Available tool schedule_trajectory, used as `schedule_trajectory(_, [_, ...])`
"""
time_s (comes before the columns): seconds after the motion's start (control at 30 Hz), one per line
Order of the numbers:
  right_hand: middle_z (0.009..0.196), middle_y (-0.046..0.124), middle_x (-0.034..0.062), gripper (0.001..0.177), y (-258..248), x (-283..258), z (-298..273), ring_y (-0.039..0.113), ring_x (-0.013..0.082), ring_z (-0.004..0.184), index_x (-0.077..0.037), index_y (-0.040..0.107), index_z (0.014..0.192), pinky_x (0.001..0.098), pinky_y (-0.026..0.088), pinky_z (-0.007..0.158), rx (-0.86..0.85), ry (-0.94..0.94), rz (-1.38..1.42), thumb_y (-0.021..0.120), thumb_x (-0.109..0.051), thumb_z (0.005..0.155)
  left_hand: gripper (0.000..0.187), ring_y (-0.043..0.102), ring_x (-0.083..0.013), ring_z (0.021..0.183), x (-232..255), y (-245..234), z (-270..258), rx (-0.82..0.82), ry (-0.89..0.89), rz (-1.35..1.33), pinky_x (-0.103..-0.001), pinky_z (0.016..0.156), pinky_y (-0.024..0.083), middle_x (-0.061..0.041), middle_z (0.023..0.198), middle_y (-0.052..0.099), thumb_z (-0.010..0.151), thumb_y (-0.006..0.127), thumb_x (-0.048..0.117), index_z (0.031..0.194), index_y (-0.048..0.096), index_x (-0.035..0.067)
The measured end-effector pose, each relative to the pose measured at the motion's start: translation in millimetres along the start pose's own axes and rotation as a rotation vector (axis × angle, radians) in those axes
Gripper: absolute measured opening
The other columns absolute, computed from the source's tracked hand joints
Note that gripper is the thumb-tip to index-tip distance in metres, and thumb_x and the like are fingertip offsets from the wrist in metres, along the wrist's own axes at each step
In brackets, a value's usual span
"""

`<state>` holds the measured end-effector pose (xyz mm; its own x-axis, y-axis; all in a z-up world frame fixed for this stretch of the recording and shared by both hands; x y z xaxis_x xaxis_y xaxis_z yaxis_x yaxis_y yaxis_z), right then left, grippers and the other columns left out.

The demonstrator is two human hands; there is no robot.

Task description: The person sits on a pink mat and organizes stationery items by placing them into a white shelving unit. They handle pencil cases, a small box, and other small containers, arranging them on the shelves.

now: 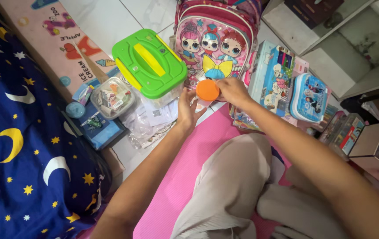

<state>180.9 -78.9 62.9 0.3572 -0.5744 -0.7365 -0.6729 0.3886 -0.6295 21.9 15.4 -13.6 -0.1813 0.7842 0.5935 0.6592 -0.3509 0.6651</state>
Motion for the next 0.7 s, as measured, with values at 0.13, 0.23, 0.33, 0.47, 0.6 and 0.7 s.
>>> schedule_trajectory(0.13, [0.092, 0.078, 0.0146, 0.039, 2, -7, -5, 0.079, 0.0217, 0.082, 0.003, 0.073, 0.114, 0.0319, 0.064, 0.074, -0.047, 0.081, 0.262, 0.055, -0.03, 0.102, 0.057, 0.016, -0.0321, 0.156, 0, 0, -5, 0.007, 0.03, 0.042, -0.063, 0.116, 0.032, -0.009, 0.152, 0.037, 0.099, 0.04, 0.055, 0.131, 0.049, 0.008])
schedule_trajectory(0.23, [0.092, 0.076, 0.0115, 0.037, 2, -11, -6, 0.078, 0.0186, 0.08, 0.002, 0.071, 0.115, 0.031, 0.065, 0.071, -0.068, 0.079, 0.368, 0.057, -0.028, 0.1, 0.055, 0.019, -0.033, 0.155, -1, -1, -5, 0.031, 0.032, 0.03, -0.062, 0.116, 0.033, -0.008, 0.151, 0.039, 0.098, 0.042, 0.055, 0.128, 0.05, 0.009])
schedule_trajectory(0.33, [0.092, 0.076, 0.0109, 0.037, 3, -11, -3, 0.077, 0.0181, 0.079, 0.002, 0.072, 0.115, 0.0313, 0.064, 0.07, -0.068, 0.072, 0.355, 0.058, -0.028, 0.1, 0.052, 0.02, -0.0342, 0.155, -6, -5, -7, 0.055, 0.034, 0.034, -0.061, 0.117, 0.032, -0.008, 0.149, 0.04, 0.098, 0.044, 0.055, 0.126, 0.05, 0.011])
schedule_trajectory(0.47, [0.09, 0.075, 0.0134, 0.037, 11, -11, -1, 0.075, 0.0191, 0.078, 0.002, 0.073, 0.113, 0.0313, 0.064, 0.07, -0.078, 0.095, 0.308, 0.057, -0.029, 0.101, 0.047, 0.021, -0.0338, 0.154, -12, -13, -8, 0.091, 0.056, 0.027, -0.057, 0.118, 0.03, -0.006, 0.149, 0.041, 0.098, 0.045, 0.053, 0.123, 0.05, 0.014])
schedule_trajectory(0.6, [0.091, 0.077, 0.0109, 0.035, 12, -16, -3, 0.078, 0.0182, 0.077, -0.002, 0.073, 0.112, 0.032, 0.064, 0.068, -0.09, 0.078, 0.258, 0.055, -0.029, 0.097, 0.044, 0.028, -0.034, 0.152, -17, -22, -9, 0.138, 0.065, -0.003, -0.055, 0.118, 0.031, -0.003, 0.147, 0.042, 0.097, 0.047, 0.052, 0.123, 0.05, 0.017])
schedule_trajectory(0.7, [0.089, 0.078, 0.0108, 0.034, 11, -19, -6, 0.077, 0.0181, 0.076, -0.003, 0.075, 0.109, 0.0304, 0.064, 0.069, -0.091, 0.035, 0.159, 0.057, -0.028, 0.094, 0.047, 0.027, -0.0331, 0.152, -24, -28, -7, 0.123, 0.073, 0.017, -0.054, 0.118, 0.029, -0.005, 0.147, 0.043, 0.097, 0.047, 0.053, 0.124, 0.052, 0.015])
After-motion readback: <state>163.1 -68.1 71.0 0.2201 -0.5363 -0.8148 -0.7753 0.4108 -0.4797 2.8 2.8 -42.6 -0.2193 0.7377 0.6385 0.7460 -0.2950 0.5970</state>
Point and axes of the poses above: each hand's wrist, its own z-axis towards the middle knuckle, its own y-axis out of the palm, x = y × z, the point moved 3 cm from there along z, towards the middle knuckle
